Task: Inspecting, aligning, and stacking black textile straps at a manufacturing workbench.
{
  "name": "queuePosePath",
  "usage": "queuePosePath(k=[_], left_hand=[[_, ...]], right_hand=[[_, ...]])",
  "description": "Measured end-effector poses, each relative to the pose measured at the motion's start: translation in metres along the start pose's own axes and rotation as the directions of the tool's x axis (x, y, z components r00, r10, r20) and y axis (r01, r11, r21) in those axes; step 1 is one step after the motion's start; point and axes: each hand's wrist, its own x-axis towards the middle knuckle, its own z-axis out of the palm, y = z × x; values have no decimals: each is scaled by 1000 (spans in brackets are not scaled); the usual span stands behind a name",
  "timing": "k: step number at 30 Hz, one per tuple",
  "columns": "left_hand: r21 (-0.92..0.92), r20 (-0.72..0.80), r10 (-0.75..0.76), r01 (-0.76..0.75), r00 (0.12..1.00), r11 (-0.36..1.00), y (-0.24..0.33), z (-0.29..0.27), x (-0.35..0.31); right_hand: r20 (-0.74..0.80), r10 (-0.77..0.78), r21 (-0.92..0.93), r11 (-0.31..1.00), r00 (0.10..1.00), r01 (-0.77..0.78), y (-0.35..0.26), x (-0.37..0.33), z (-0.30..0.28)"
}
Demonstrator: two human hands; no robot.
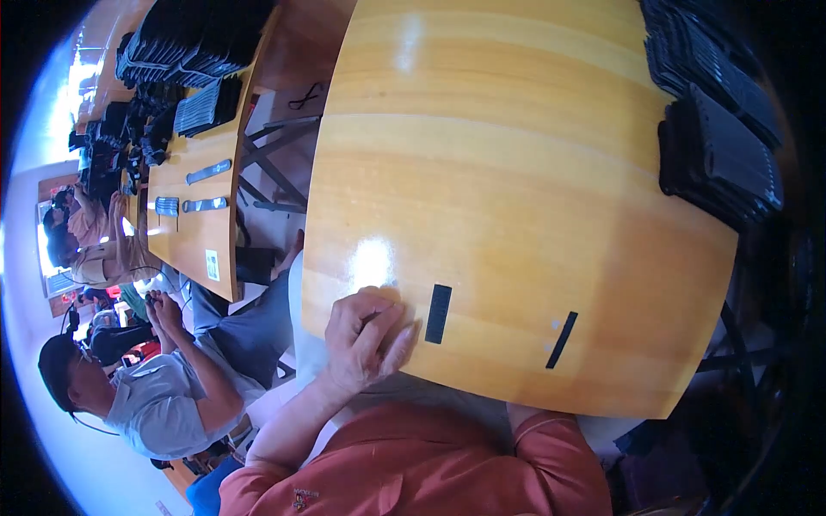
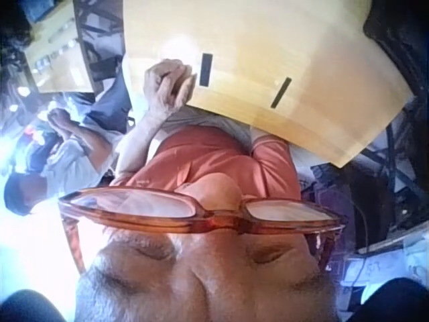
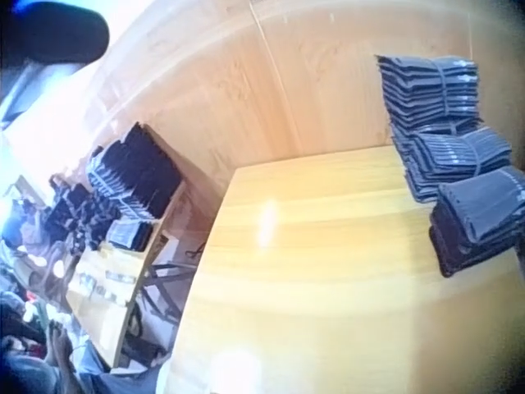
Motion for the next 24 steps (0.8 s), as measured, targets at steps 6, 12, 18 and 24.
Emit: queuePosePath(k=[6, 12, 18, 24], left_hand=[[8, 12, -18, 17, 1000, 1000, -1, -1, 2], [-11, -7, -5, 5, 1000, 1000, 3, 0, 2], [-28, -14, -20, 19, 1000, 999, 6, -2, -3], [-27, -42, -14, 13, 999, 1000, 9, 1, -7]], right_hand=[[20, -52, 9, 999, 998, 51, -4, -22, 0], [12, -74, -20, 997, 997, 74, 1, -43, -12], [-16, -12, -58, 998, 1000, 11, -11, -96, 8], [-58, 128, -74, 989, 990, -132, -8, -113, 0]])
